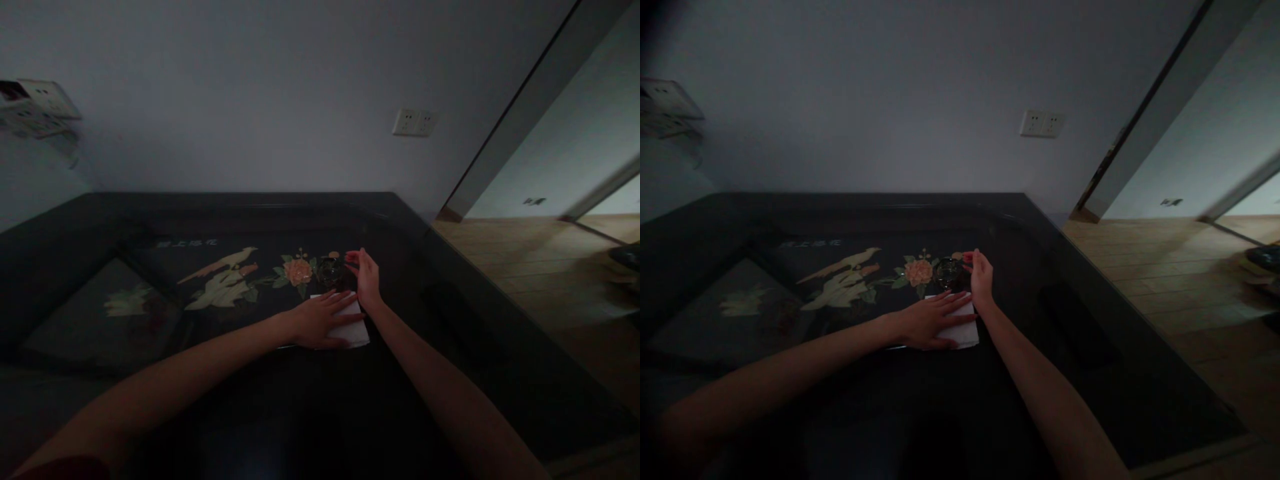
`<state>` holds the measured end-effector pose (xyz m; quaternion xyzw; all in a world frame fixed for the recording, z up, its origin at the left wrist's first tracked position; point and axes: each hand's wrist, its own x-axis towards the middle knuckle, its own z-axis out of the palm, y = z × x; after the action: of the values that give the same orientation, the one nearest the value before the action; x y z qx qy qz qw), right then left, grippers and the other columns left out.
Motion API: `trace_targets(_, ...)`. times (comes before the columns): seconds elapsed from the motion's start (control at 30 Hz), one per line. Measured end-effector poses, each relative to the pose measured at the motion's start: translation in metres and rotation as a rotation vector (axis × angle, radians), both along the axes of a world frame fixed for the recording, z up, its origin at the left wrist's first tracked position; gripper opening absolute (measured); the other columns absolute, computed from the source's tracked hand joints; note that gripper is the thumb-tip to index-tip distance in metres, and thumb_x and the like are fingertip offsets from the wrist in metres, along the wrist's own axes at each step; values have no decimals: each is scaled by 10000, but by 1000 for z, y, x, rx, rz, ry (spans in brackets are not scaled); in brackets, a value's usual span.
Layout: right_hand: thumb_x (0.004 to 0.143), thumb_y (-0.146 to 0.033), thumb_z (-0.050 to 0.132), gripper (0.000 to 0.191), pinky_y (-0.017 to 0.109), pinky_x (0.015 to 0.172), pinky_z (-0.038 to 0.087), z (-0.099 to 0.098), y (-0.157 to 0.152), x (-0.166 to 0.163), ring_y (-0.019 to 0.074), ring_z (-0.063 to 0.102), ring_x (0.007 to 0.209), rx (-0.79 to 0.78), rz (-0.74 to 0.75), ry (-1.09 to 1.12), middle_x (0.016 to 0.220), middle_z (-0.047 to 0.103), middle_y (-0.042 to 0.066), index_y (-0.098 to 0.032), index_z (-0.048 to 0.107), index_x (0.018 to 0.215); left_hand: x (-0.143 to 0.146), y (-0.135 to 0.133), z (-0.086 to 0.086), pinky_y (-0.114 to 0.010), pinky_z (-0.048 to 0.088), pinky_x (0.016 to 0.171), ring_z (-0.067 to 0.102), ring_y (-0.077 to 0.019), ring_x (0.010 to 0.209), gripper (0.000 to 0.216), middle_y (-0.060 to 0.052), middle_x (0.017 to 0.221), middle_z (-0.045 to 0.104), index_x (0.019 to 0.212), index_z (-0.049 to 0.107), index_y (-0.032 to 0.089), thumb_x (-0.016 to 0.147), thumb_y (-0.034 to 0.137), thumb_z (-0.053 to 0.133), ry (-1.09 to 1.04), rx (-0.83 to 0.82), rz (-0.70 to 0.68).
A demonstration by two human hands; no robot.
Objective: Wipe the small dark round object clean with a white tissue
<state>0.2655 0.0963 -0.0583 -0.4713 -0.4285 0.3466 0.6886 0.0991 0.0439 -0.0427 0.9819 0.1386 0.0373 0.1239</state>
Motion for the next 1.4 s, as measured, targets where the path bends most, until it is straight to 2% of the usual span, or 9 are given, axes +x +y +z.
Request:
trace_targets(0.3, 851, -564, 471, 434, 314, 705, 509, 13, -3, 5, 172, 609, 778, 85, -26, -108, 823, 656, 56, -174, 651, 789, 8, -2, -1, -532, 128, 1155, 95, -333, 1449, 641, -133, 1583, 66, 1465, 288, 256, 899, 516, 439, -44, 41, -30)
trace_targets(0.53, 866, -528, 498, 380, 321, 727, 511, 38, -17, 4, 179, 616, 799, 149, 34, -192, 832, 653, 47, -188, 665, 831, -1, -18, 11, -457, 189, 1165, 189, -262, 1441, 505, -141, 1548, 241, 1453, 320, 202, 953, 270, 359, -46, 59, -31)
trace_targets(0.7, 862, -509, 531, 338, 324, 722, 519, 55, -36, 2, 185, 626, 799, 135, 133, -232, 827, 662, 45, -200, 666, 834, -4, -25, 14, -529, 190, 1146, 181, -281, 1440, 483, -81, 1562, 224, 1449, 311, 310, 967, 326, 336, 7, 49, -57)
trace_targets(0.93, 866, -513, 525, 351, 343, 741, 511, 61, -86, -4, 204, 631, 779, 13, 274, -371, 806, 678, 55, -204, 678, 802, 3, -24, 5, -532, 183, 1143, 175, -304, 1439, 477, -46, 1569, 213, 1426, 352, 338, 952, 386, 367, 8, 46, -15)
trace_targets(1.1, 883, -484, 504, 326, 320, 744, 492, 65, -109, -13, 200, 627, 784, -2, 299, -442, 803, 672, 44, -212, 664, 802, 3, -28, 8, -486, 188, 1150, 240, -309, 1414, 483, -108, 1507, 337, 1382, 439, 231, 928, 396, 439, -146, 79, 12)
trace_targets(1.2, 902, -447, 485, 289, 299, 726, 473, 71, -121, -22, 192, 619, 784, 34, 276, -476, 802, 669, 37, -223, 652, 828, -15, -38, 21, -407, 285, 1113, 386, -267, 1324, 440, -146, 1385, 483, 1303, 502, 146, 914, 349, 469, -294, -13, 110)
trace_targets(1.27, 915, -438, 461, 296, 288, 699, 452, 74, -127, -31, 184, 605, 759, 66, 294, -495, 775, 653, 32, -224, 638, 810, -34, -47, 29, -324, 418, 973, 541, -211, 1127, 300, -104, 1199, 610, 1161, 584, 165, 905, 263, 463, -384, -149, 247)
trace_targets(1.33, 920, -442, 449, 329, 281, 668, 423, 73, -130, -43, 169, 569, 706, 115, 361, -537, 723, 613, 23, -217, 604, 736, -54, -57, 33, -279, 460, 804, 585, -178, 899, 201, -80, 955, 641, 926, 627, 142, 890, 230, 449, -445, -290, 376)
trace_targets(1.4, 919, -468, 435, 397, 277, 631, 390, 68, -131, -59, 152, 520, 647, 142, 457, -567, 657, 557, 11, -208, 551, 643, -71, -65, 31, -264, 437, 705, 551, -155, 751, 247, -46, 781, 601, 770, 594, 135, 899, 272, 433, -522, -436, 505)
